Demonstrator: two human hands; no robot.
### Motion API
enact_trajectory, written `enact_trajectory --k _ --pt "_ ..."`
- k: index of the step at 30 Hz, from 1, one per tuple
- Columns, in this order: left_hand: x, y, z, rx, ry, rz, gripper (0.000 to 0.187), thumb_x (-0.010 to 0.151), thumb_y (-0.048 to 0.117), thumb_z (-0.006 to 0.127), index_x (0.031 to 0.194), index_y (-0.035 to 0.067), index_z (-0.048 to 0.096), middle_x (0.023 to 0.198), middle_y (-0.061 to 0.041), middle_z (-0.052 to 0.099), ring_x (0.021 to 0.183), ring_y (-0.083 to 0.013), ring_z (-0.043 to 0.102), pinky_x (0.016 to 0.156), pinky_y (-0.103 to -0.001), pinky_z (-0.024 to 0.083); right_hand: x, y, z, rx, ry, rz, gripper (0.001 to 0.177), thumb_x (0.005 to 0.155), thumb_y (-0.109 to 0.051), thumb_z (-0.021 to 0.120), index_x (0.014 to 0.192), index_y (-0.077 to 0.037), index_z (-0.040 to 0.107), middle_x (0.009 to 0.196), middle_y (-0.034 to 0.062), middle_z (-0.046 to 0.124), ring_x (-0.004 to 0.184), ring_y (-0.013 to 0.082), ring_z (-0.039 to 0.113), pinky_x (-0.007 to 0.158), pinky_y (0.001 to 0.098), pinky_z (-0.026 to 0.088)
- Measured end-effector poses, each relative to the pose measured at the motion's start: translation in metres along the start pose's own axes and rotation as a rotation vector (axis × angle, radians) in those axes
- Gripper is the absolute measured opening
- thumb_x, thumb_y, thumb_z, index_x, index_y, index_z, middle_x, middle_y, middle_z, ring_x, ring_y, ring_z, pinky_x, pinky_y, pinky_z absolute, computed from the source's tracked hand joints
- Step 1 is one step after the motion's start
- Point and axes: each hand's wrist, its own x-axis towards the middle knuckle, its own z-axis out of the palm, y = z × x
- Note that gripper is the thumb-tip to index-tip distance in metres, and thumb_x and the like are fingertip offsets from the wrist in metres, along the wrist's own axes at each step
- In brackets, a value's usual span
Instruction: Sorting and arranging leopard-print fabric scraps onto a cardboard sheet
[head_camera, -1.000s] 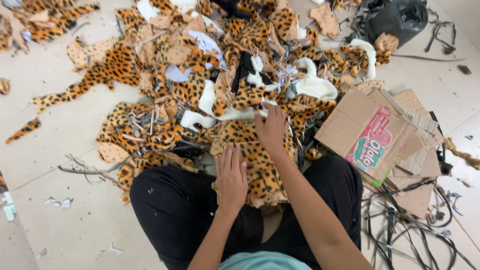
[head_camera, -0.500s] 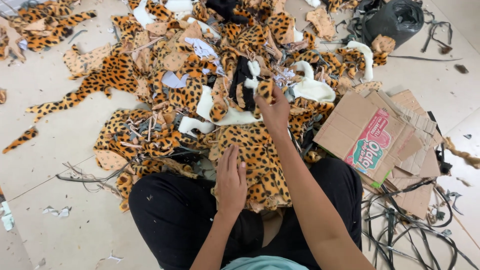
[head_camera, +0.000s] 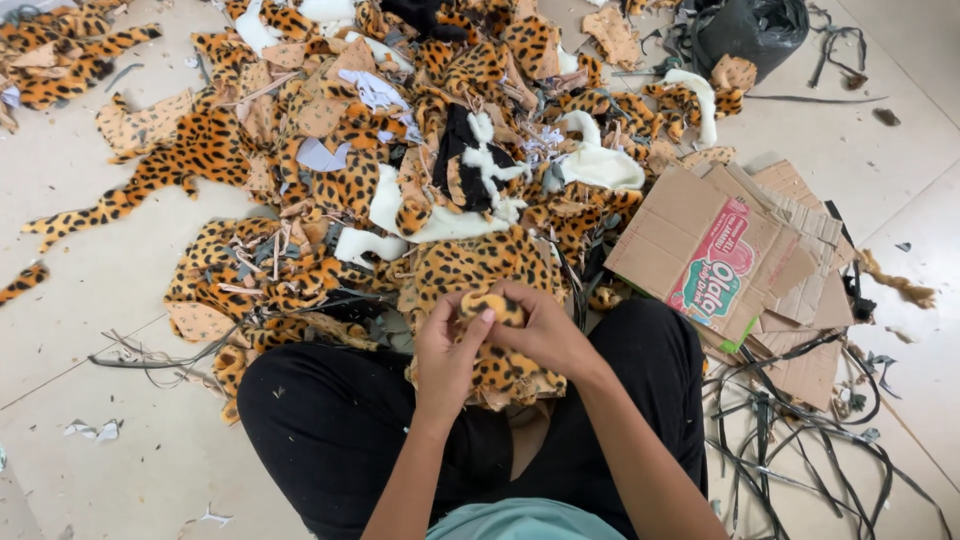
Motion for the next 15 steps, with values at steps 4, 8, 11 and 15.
enact_trajectory --k 4,8,11,15 --pt "-0.008 -0.029 -0.014 0.038 0.080 -0.073 0.032 0.084 0.023 0.084 0.107 0.005 0.072 0.088 -0.008 0.068 0.074 -0.0163 0.072 0.069 -0.029 0.058 -0.019 0.028 0.001 0.106 -0.021 0.111 0.016 0.086 0.001 0.079 0.100 -0.001 0.072 0.086 0.0135 0.074 0.077 0.0204 0.068 0.073 0.0353 0.057" --pt "-0.027 -0.044 -0.036 0.080 0.100 -0.253 0.035 0.079 0.020 0.087 0.106 0.005 0.071 0.094 -0.010 0.072 0.081 -0.0175 0.072 0.070 -0.030 0.059 -0.043 0.055 0.010 0.195 -0.007 0.299 0.026 0.083 -0.004 0.083 0.105 -0.003 0.069 0.091 0.0061 0.069 0.078 0.0187 0.073 0.071 0.0319 0.063" --pt "-0.043 -0.069 -0.056 0.120 0.087 -0.345 0.043 0.075 0.017 0.089 0.110 0.004 0.068 0.099 -0.011 0.074 0.084 -0.0164 0.072 0.068 -0.028 0.061 -0.064 0.074 0.021 0.219 0.002 0.448 0.025 0.084 -0.002 0.080 0.102 -0.001 0.062 0.089 0.0035 0.060 0.069 0.0177 0.073 0.062 0.0274 0.065" --pt "-0.054 -0.093 -0.073 0.146 0.121 -0.385 0.048 0.073 0.011 0.087 0.116 0.002 0.067 0.102 -0.014 0.074 0.083 -0.0173 0.072 0.067 -0.028 0.063 -0.079 0.092 0.031 0.156 0.000 0.555 0.019 0.089 0.001 0.073 0.101 0.000 0.058 0.095 0.0095 0.063 0.076 0.0193 0.074 0.068 0.0285 0.066"
